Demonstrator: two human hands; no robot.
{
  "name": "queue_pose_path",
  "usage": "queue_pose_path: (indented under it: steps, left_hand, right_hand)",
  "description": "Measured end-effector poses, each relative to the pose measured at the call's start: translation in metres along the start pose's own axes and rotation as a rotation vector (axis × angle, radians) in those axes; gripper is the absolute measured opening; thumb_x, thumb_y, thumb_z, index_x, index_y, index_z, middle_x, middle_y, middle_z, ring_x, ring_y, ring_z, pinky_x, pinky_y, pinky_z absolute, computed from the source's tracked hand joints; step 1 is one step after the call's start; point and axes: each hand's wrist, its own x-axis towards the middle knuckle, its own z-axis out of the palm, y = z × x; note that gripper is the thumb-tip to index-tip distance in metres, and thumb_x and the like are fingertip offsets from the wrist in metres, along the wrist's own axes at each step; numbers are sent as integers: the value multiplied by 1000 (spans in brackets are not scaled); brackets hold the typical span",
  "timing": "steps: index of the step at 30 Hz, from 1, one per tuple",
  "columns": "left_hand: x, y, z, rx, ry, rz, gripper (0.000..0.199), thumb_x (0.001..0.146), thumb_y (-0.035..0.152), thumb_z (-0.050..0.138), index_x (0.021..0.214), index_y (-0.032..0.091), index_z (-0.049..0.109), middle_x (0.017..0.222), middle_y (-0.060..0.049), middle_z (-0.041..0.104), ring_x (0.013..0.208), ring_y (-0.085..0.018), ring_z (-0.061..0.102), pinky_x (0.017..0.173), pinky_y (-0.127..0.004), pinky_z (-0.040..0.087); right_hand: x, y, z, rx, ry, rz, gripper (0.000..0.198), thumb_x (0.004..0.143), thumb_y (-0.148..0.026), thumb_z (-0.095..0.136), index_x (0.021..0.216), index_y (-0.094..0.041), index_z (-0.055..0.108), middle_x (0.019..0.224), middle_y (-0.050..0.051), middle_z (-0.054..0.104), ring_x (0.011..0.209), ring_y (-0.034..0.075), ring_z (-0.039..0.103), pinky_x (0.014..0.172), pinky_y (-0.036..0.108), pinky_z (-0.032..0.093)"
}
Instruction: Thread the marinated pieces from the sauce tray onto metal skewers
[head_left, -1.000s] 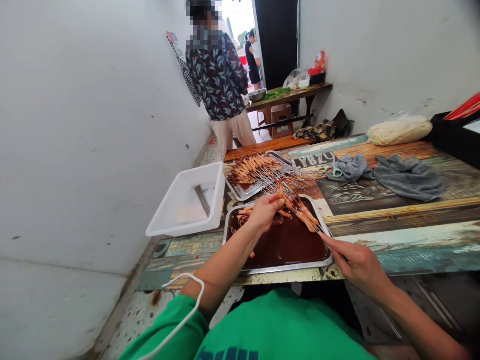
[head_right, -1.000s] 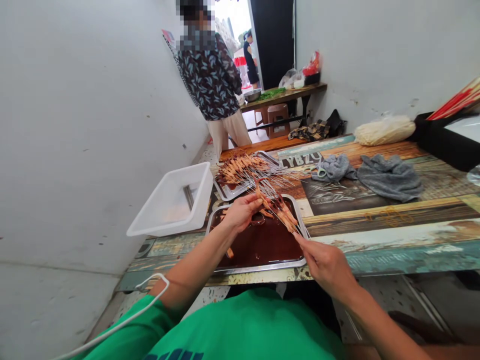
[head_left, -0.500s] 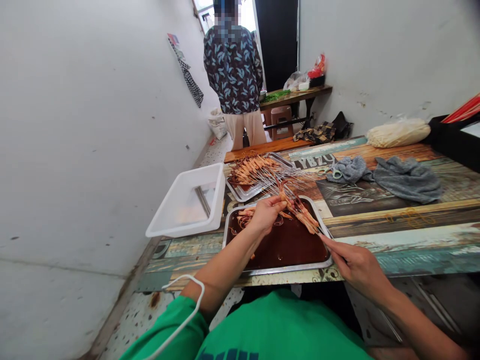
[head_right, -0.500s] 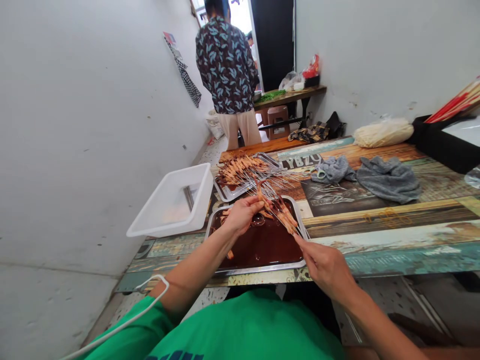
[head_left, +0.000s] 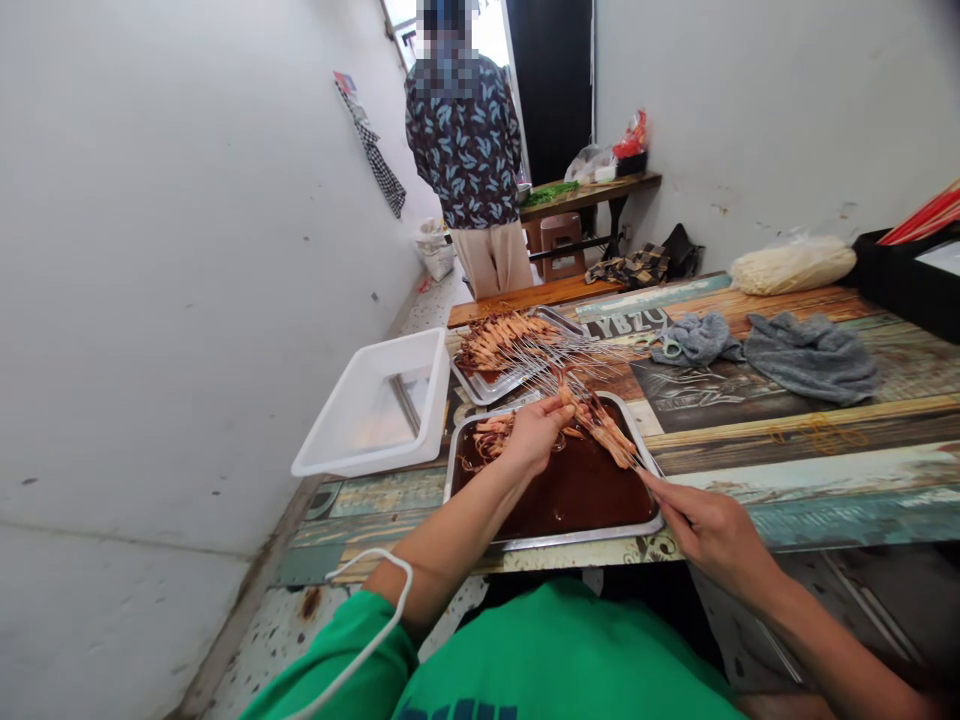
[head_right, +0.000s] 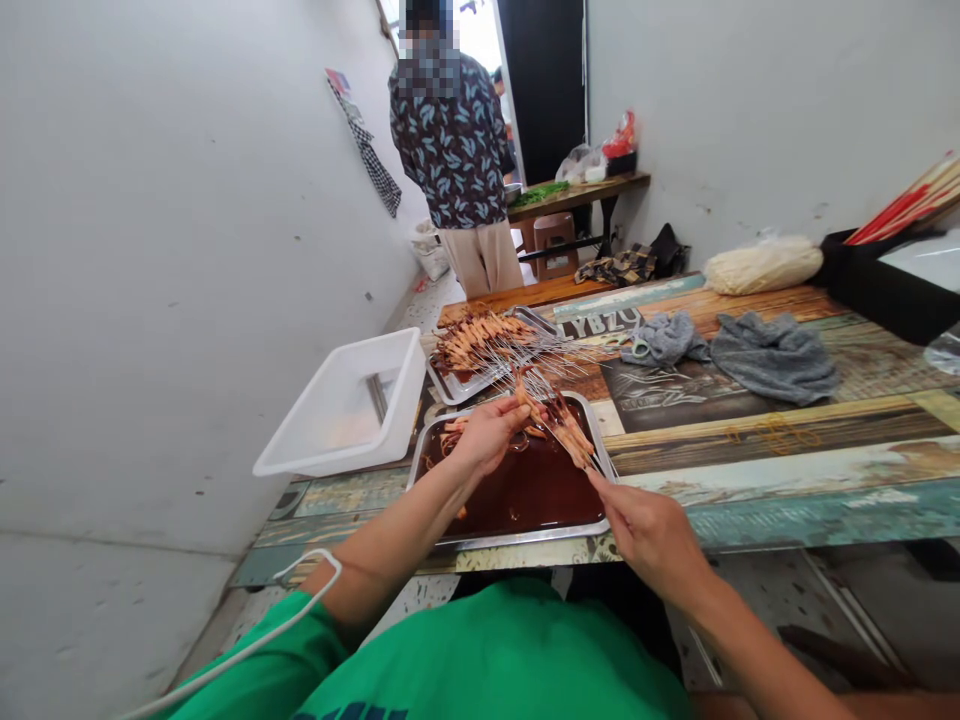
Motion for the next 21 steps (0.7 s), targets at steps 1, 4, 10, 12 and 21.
queue_pose_path:
  steps: [1, 4, 10, 12, 21]
  left_hand:
    - [0, 1, 0, -18, 1, -6, 15, 58, 19, 70, 70, 11, 65, 72, -6, 69, 69, -15, 63, 82, -31, 45]
    - [1, 4, 0, -33, 4, 11, 15, 58, 18, 69, 70, 11, 65, 73, -6, 69, 68, -15, 63, 82, -32, 45]
    - [-1, 4, 0, 27, -2, 64, 18, 61, 21, 68, 76, 11, 65, 75, -7, 69, 72, -17, 63, 80, -33, 46]
    - [-3, 4, 1, 51, -6, 87, 17, 63, 20, 68, 77, 11, 65, 76, -7, 69, 73, -17, 63, 80, -33, 45]
    - [-4, 0, 3, -5, 16, 31, 10, 64, 15, 67, 73, 10, 65, 72, -6, 68, 71, -15, 63, 83, -32, 44]
  right_hand:
    - [0, 0, 0, -4, 0, -5, 35, 85, -14, 40, 114, -12, 60, 100, 10, 69, 82, 19, 68, 68, 27, 53]
    - [1, 0, -1, -7, -5, -12, 36, 84, -14, 40, 114, -13, 60, 99, 10, 70, 80, 19, 68, 66, 26, 53]
    - [0, 1, -1, -13, -24, -6, 37, 86, -15, 39, 117, -14, 59, 100, 10, 69, 81, 19, 68, 68, 27, 53]
    - [0, 0, -1, -19, -28, 1, 37, 86, -16, 39, 117, -17, 58, 100, 9, 70, 80, 18, 68, 67, 27, 53]
    - [0, -1, -1, -8, -15, 19, 37, 86, -16, 39, 118, -17, 58, 100, 8, 70, 79, 17, 68, 65, 25, 52]
